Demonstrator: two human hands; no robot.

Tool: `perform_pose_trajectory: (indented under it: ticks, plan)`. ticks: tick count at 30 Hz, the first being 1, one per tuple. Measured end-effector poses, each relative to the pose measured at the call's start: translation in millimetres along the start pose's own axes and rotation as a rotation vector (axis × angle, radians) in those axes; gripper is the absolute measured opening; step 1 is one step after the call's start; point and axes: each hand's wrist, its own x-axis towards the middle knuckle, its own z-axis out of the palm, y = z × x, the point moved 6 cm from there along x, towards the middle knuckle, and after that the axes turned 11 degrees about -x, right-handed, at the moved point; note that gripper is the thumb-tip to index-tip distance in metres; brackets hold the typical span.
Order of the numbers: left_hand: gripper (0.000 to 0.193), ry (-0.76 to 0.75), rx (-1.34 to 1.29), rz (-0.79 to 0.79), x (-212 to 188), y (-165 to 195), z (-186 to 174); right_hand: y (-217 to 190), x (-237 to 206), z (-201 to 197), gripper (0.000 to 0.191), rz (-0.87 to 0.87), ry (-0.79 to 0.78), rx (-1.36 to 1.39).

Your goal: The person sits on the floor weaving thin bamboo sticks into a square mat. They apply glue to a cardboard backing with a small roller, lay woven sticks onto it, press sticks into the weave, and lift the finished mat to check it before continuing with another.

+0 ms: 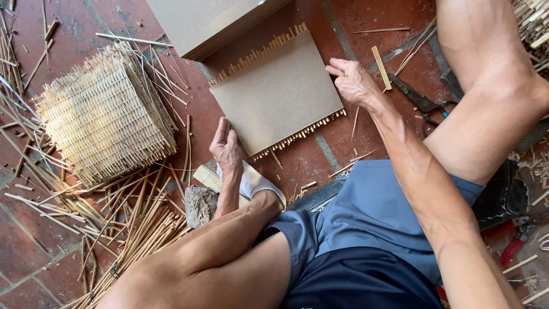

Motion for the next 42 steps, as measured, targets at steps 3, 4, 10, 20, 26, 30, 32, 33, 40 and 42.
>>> perform_pose_trajectory:
  ticks: [3,4,10,20,26,30,32,33,40,42]
  plan:
    - [0.048,-0.006,0.036,0.001,0,4,2,-6,-1,-2,0.071,-0.006,-0.012,-0.063]
    - [0.047,-0.007,0.055,0.002,0,6,3,-8,-1,-2,0.071,-0.018,-0.013,-0.066]
    - [0.046,0.011,0.204,-0.014,-2,18,11,-11,-1,-1,0.068,-0.002,-0.011,-0.110]
    - [0.040,0.080,0.472,0.129,11,28,19,-12,21,3,0.060,-0.186,0.067,-0.148]
    - [0.036,0.052,0.613,0.350,16,37,28,-11,26,-2,0.061,-0.105,0.091,-0.201]
    - [0.035,0.074,0.744,0.474,18,43,33,-20,25,-4,0.061,-0.089,0.111,-0.212]
    - [0.036,0.099,0.754,0.470,19,43,32,-24,23,-5,0.060,-0.071,0.124,-0.214]
    - [0.036,0.100,0.747,0.471,18,42,32,-27,22,-5,0.060,-0.079,0.126,-0.218]
    - [0.033,0.015,0.728,0.398,23,26,23,-39,11,-5,0.051,-0.050,0.185,-0.370]
    - [0.033,-0.027,0.745,0.393,25,24,21,-41,8,-4,0.052,-0.064,0.197,-0.384]
